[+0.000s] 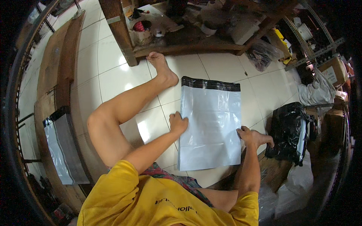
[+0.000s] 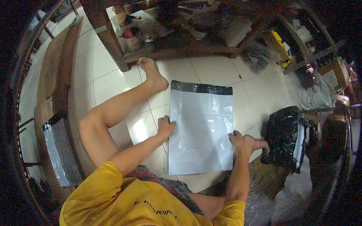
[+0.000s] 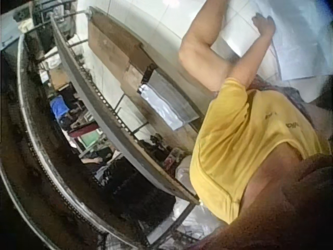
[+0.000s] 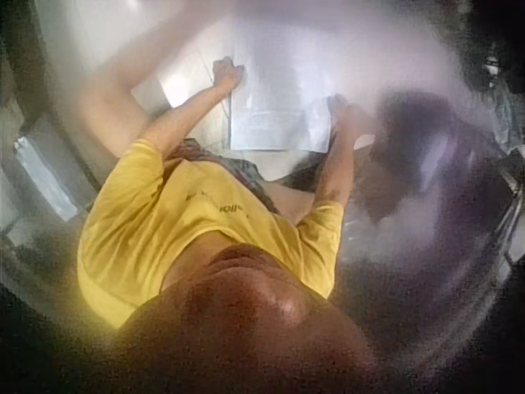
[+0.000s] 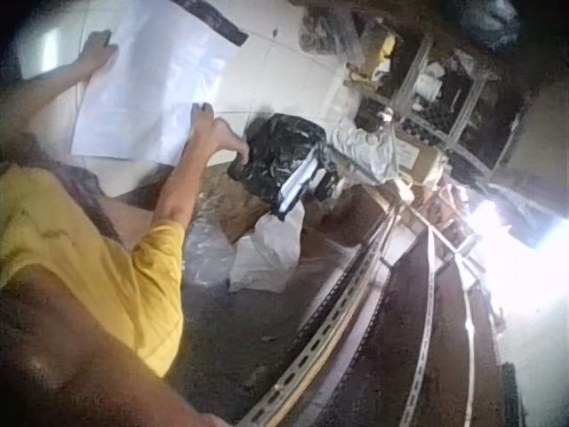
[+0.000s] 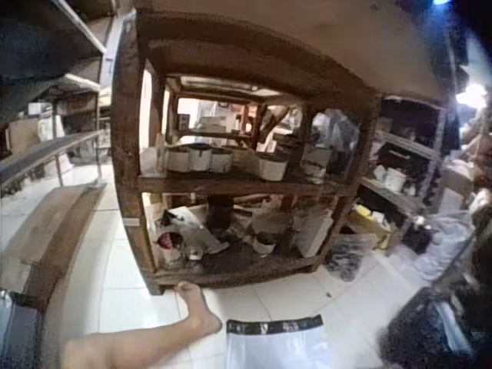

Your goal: The person sits on the floor and repeatedly folds white poly mailers in half, then in half again, and stacks them. The person handles the mailers one at a time, smoothing and aligning them before stacking.

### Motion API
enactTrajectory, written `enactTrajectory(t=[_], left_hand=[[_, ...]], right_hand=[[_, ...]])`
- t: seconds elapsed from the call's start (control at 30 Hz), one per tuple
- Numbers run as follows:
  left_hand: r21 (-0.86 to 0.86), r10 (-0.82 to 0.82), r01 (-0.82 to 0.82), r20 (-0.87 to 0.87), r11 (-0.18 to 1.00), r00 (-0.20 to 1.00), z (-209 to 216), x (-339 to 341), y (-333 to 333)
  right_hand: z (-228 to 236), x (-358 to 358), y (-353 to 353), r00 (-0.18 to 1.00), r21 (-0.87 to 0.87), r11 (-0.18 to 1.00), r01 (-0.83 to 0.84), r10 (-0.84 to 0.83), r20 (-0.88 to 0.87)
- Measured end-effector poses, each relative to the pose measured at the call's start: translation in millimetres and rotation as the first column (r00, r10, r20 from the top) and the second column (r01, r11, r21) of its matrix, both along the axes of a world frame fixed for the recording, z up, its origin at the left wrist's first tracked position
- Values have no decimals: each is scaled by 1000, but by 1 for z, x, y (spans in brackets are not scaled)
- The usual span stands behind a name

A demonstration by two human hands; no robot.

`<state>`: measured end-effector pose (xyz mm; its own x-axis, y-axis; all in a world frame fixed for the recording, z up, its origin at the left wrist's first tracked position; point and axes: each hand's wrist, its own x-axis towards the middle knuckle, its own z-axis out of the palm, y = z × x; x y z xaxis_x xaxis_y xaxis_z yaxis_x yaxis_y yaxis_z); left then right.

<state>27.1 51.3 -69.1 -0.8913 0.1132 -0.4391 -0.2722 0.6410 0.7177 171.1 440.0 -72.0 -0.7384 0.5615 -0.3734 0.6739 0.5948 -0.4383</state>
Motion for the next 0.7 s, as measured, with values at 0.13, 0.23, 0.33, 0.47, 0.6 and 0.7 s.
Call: enactTrajectory(t=[0.13, 0.23, 0.33, 0.47, 0.6, 0.7], left_hand=[[-6, -17, 18, 114, 1000, 993, 2, -34, 16], [-55, 18, -17, 24, 998, 1000, -11, -30, 22], [-68, -11, 9, -36, 998, 999, -28, -29, 26], [-28, -50, 51, 33, 998, 998, -32, -35, 18], [17, -18, 16, 153, 1000, 988, 3, -42, 12], [-37, -26, 27, 26, 999, 999, -5, -29, 23]], right_hand=[[-17, -9, 12, 999, -156, 987, 38, -41, -19], [-14, -19, 13, 996, -59, 998, -34, 38, 79], [-14, -18, 19, 991, -28, 997, -76, 79, 111], [-14, -18, 15, 998, -124, 992, -23, 30, 53], [-2, -21, -6, 999, -160, 986, 47, -45, 14], [11, -24, -19, 999, -11, 1000, -13, 13, 37]])
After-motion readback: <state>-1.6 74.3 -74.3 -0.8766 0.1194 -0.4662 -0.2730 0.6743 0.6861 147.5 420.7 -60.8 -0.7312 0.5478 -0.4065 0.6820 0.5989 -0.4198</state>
